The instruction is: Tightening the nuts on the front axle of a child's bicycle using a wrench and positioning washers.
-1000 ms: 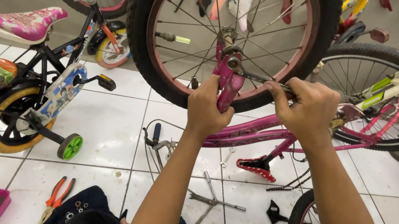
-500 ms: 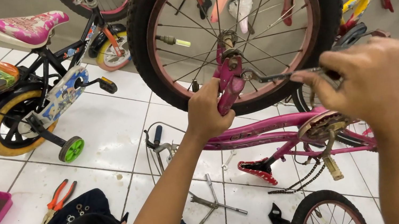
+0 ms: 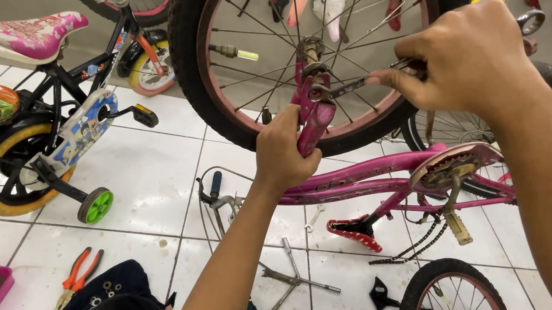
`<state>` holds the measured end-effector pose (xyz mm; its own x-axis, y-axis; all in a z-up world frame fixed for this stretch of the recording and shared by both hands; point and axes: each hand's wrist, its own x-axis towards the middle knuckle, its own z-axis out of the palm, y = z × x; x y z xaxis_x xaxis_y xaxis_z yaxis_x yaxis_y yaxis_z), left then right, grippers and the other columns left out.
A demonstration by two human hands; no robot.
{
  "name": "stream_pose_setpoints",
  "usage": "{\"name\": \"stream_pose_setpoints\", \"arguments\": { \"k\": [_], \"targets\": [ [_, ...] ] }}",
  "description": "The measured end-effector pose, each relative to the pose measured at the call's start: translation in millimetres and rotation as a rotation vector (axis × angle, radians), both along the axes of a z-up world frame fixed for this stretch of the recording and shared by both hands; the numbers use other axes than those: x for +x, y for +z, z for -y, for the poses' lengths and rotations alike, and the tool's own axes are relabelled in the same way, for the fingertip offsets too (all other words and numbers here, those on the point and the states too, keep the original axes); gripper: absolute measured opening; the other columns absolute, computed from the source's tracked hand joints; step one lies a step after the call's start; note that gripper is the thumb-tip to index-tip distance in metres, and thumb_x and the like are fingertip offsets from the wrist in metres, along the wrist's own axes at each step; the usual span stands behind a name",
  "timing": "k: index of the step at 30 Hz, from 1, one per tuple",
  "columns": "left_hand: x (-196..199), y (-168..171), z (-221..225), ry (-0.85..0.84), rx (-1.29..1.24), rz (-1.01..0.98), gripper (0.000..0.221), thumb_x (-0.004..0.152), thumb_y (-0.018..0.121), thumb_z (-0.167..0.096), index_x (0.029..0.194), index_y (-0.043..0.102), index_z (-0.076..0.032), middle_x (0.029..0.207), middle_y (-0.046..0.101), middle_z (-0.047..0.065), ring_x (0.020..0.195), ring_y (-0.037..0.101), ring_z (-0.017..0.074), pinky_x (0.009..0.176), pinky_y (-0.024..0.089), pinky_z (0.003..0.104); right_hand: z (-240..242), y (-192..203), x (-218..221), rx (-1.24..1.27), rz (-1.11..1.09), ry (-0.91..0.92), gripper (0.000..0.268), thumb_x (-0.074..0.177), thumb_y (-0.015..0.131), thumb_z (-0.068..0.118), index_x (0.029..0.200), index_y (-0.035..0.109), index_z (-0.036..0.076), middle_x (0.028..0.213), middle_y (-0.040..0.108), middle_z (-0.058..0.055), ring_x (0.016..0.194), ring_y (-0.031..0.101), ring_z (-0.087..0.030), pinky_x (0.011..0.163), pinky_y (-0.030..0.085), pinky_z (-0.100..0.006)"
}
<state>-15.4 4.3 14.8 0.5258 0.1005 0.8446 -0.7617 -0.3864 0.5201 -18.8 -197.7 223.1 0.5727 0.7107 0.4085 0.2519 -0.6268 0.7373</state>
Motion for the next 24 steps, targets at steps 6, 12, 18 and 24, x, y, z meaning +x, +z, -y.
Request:
{"name": "stream_pose_setpoints", "arguments": {
  "k": [6, 12, 18, 24],
  "targets": [
    [-0.3, 0.2, -0.5, 0.018, 0.010, 0.009, 0.036, 0.062, 0.062, -0.006, 0.097, 0.055, -0.004, 0.070, 0.054, 0.006, 0.055, 0.045, 0.0238, 0.055, 0.039, 0.034, -4.0, 5.1, -0.8, -0.065, 0.040, -0.104, 0.059, 0.100, 0.056, 0.084, 0.088, 0.078, 0.031, 0.050, 0.060, 0.004, 0.041, 0.053, -0.018, 0.051, 0.039, -0.028],
    [4.2, -7.2, 0.1, 0.011, 0.045, -0.011, 0.044, 0.065, 0.064, -0.008, 0.108, 0.055, -0.002, 0.077, 0.056, 0.008, 0.066, 0.051, 0.0255, 0.064, 0.044, 0.036, 3.8, 5.0, -0.1, -0.034, 0.078, -0.067, 0.062, 0.101, 0.060, 0.086, 0.087, 0.078, 0.029, 0.051, 0.058, 0.004, 0.040, 0.047, -0.018, 0.053, 0.037, -0.027],
    [10.3, -14.9, 3.4, 0.071, 0.097, 0.011, 0.048, 0.064, 0.065, -0.010, 0.109, 0.058, 0.002, 0.094, 0.061, 0.015, 0.090, 0.050, 0.0311, 0.081, 0.047, 0.041, -0.9, 4.6, -2.2, -0.012, 0.018, -0.058, 0.054, 0.099, 0.065, 0.076, 0.093, 0.082, 0.025, 0.051, 0.061, 0.000, 0.038, 0.049, -0.020, 0.050, 0.037, -0.028],
    [15.9, -21.4, 3.9, 0.059, 0.115, 0.035, 0.057, 0.065, 0.065, -0.011, 0.117, 0.056, 0.010, 0.100, 0.063, 0.019, 0.096, 0.059, 0.0350, 0.100, 0.049, 0.047, -3.5, 8.6, -1.6, 0.024, -0.069, -0.081, 0.054, 0.096, 0.067, 0.075, 0.095, 0.082, 0.023, 0.052, 0.064, -0.002, 0.041, 0.055, -0.022, 0.053, 0.042, -0.031]
  ]
}}
